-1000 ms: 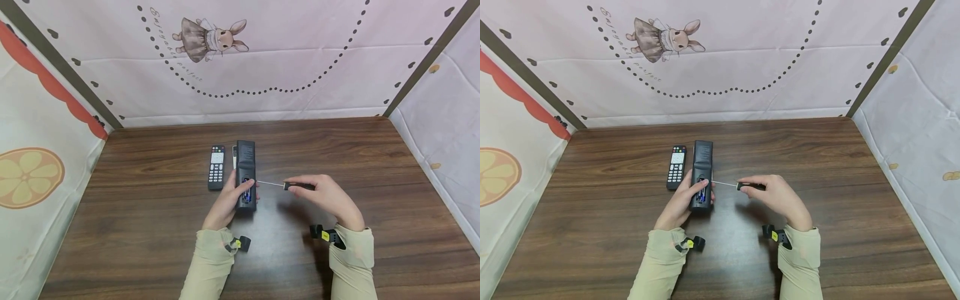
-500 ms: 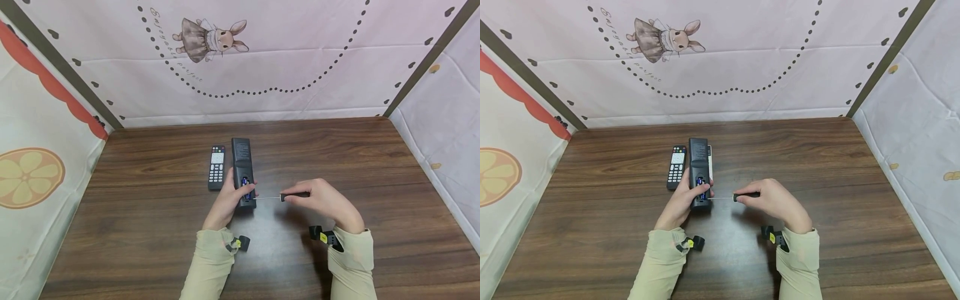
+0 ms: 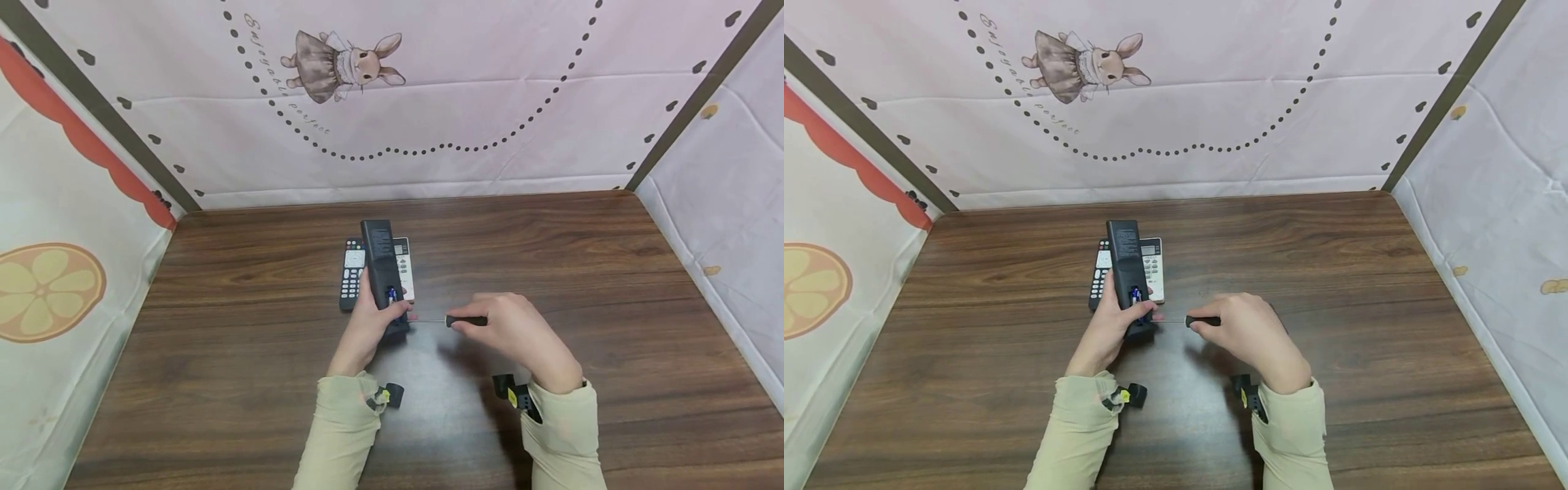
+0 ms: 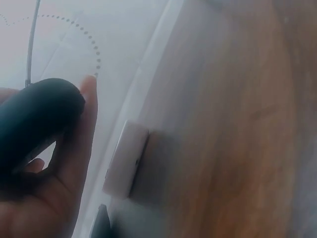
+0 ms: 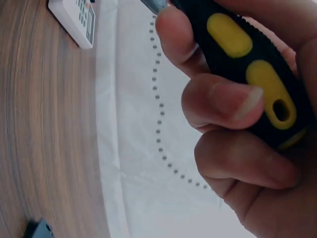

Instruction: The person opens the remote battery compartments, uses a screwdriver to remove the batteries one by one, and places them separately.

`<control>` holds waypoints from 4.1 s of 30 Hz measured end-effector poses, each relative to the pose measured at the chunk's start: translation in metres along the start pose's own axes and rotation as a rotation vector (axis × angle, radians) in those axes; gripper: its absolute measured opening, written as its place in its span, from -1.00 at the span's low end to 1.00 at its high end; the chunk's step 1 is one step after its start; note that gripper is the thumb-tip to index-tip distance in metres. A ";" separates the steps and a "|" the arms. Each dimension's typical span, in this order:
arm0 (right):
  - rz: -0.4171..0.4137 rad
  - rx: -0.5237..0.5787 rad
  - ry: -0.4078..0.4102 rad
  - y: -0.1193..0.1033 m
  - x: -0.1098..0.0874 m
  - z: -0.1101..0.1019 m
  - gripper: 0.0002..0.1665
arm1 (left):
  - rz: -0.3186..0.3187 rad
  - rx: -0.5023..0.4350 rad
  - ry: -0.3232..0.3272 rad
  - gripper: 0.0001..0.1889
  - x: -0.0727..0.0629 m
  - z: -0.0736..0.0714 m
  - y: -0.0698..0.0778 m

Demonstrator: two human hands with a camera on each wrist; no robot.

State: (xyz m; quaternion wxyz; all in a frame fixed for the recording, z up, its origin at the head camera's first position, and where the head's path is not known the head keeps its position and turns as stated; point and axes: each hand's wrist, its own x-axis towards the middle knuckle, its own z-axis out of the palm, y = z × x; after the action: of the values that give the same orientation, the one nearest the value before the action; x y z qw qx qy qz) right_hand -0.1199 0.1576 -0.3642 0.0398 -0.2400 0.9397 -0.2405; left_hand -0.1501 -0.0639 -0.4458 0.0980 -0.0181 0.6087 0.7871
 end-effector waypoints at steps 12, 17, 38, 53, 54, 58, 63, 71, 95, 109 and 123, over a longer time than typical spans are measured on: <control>-0.012 -0.057 0.015 -0.008 0.005 0.005 -0.72 | 0.074 -0.086 0.010 -0.16 0.002 -0.002 0.003; -0.033 -0.020 -0.018 -0.011 0.010 0.008 -0.69 | 0.104 -0.173 -0.007 -0.18 0.002 -0.006 0.004; -0.115 -0.103 0.074 -0.013 0.015 0.014 -0.70 | 0.066 -0.105 0.122 -0.29 0.002 -0.009 0.003; -0.133 -0.082 0.089 -0.014 0.017 0.012 -0.68 | 0.015 -0.244 0.155 -0.25 -0.002 -0.016 0.006; -0.133 -0.083 0.088 -0.015 0.016 0.011 -0.68 | 0.011 -0.250 0.156 -0.24 -0.002 -0.016 0.006; -0.127 -0.080 0.059 -0.016 0.015 0.009 -0.67 | 0.011 -0.285 0.136 -0.27 -0.002 -0.016 0.005; -0.064 -0.031 -0.042 -0.010 0.012 0.004 -0.66 | 0.003 -0.306 0.098 -0.38 -0.002 -0.010 0.001; 0.142 0.069 -0.043 0.032 -0.008 -0.009 -0.65 | -0.022 -0.239 0.061 -0.33 -0.001 0.013 -0.006; 0.442 0.307 0.176 0.080 -0.019 -0.008 -0.64 | -0.026 1.001 -0.112 0.06 0.018 0.104 0.003; 0.496 0.382 0.209 0.092 -0.027 -0.010 -0.60 | -0.021 1.225 -0.163 0.03 0.032 0.143 -0.006; 0.525 0.411 0.185 0.095 -0.024 -0.011 -0.60 | -0.147 1.275 -0.123 -0.05 0.040 0.163 -0.005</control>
State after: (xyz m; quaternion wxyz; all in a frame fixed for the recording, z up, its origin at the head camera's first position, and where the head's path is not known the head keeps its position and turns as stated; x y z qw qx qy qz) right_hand -0.1417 0.2469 -0.4008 0.0622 0.0458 0.9010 -0.4269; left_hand -0.1739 0.0997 -0.4148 0.1781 0.0473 0.9473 0.2619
